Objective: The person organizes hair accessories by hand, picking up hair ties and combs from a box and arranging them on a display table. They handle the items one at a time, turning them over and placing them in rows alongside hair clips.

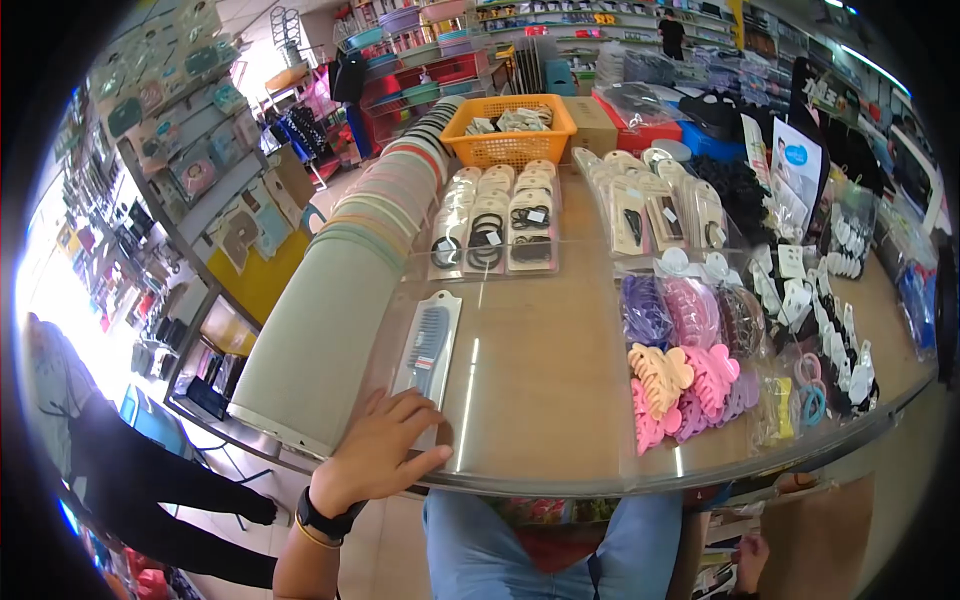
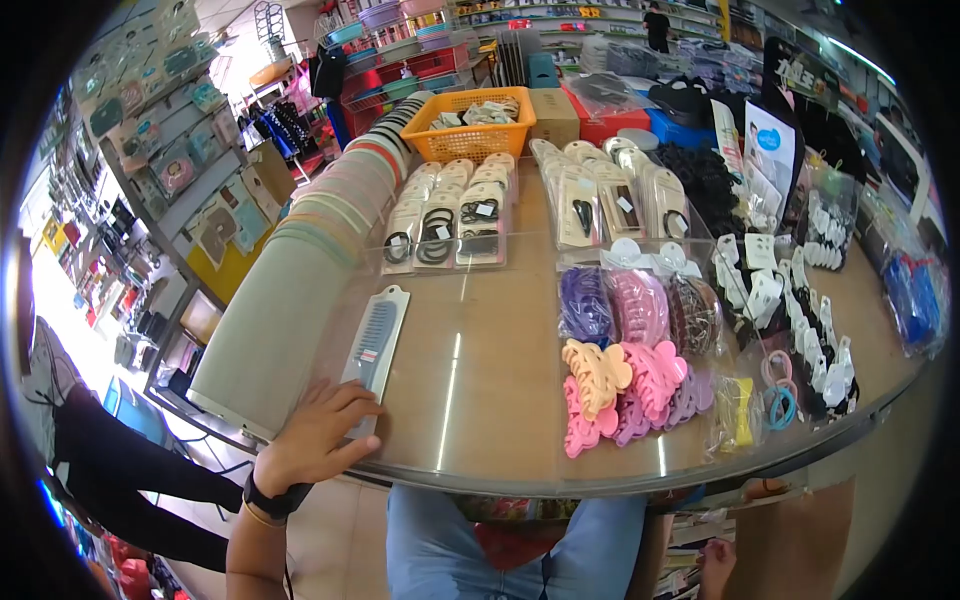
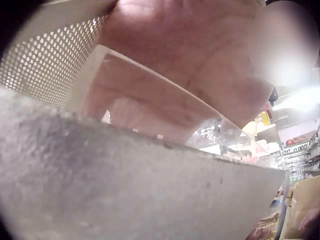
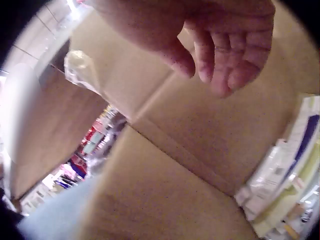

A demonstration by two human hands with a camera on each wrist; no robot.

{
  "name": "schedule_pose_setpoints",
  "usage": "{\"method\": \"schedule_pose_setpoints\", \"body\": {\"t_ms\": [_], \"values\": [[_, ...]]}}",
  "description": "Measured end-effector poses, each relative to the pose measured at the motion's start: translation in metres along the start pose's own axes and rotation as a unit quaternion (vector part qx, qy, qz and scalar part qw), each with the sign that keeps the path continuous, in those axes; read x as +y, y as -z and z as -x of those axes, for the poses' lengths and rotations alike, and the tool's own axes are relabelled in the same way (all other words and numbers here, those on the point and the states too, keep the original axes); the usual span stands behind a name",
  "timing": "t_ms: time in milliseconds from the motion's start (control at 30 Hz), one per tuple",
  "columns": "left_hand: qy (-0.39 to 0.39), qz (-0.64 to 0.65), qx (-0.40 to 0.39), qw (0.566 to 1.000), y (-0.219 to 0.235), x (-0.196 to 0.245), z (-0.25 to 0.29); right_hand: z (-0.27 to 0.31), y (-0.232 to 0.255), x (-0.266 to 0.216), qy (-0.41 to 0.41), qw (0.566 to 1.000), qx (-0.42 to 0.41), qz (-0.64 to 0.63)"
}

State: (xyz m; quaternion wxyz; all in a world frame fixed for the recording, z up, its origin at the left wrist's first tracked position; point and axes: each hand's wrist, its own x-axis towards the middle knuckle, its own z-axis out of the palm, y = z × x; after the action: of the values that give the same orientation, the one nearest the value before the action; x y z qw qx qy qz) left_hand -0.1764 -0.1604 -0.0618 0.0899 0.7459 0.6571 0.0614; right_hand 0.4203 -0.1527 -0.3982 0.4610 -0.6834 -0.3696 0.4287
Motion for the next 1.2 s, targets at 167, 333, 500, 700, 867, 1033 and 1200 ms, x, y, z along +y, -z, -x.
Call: {"method": "schedule_pose_setpoints", "body": {"t_ms": [167,333,500,700,867,1033,1200], "values": [[0.039,-0.026,0.014,0.999,-0.003,0.013,-0.004,-0.026,0.029,0.160,-0.186,0.934,-0.066,0.298],[0.036,0.050,0.175,0.983,-0.018,0.024,-0.011,0.007,-0.028,0.154,-0.043,0.907,0.030,0.418],[0.041,0.152,0.241,0.958,-0.044,0.023,-0.021,0.004,-0.068,0.113,-0.299,0.825,0.133,0.461],[0.082,0.116,0.213,0.967,-0.040,0.044,-0.030,-0.008,-0.054,0.129,-0.318,0.892,0.152,0.284],[0.103,0.141,0.191,0.966,-0.039,0.044,-0.030,-0.020,-0.073,0.188,-0.212,0.940,0.267,-0.003],[0.092,0.133,0.211,0.964,-0.040,0.039,-0.028,-0.005,-0.051,0.130,-0.227,0.926,0.288,-0.086],[0.057,0.122,0.262,0.956,-0.042,0.042,-0.024,0.028,-0.018,0.065,-0.049,0.928,0.356,-0.099]]}}
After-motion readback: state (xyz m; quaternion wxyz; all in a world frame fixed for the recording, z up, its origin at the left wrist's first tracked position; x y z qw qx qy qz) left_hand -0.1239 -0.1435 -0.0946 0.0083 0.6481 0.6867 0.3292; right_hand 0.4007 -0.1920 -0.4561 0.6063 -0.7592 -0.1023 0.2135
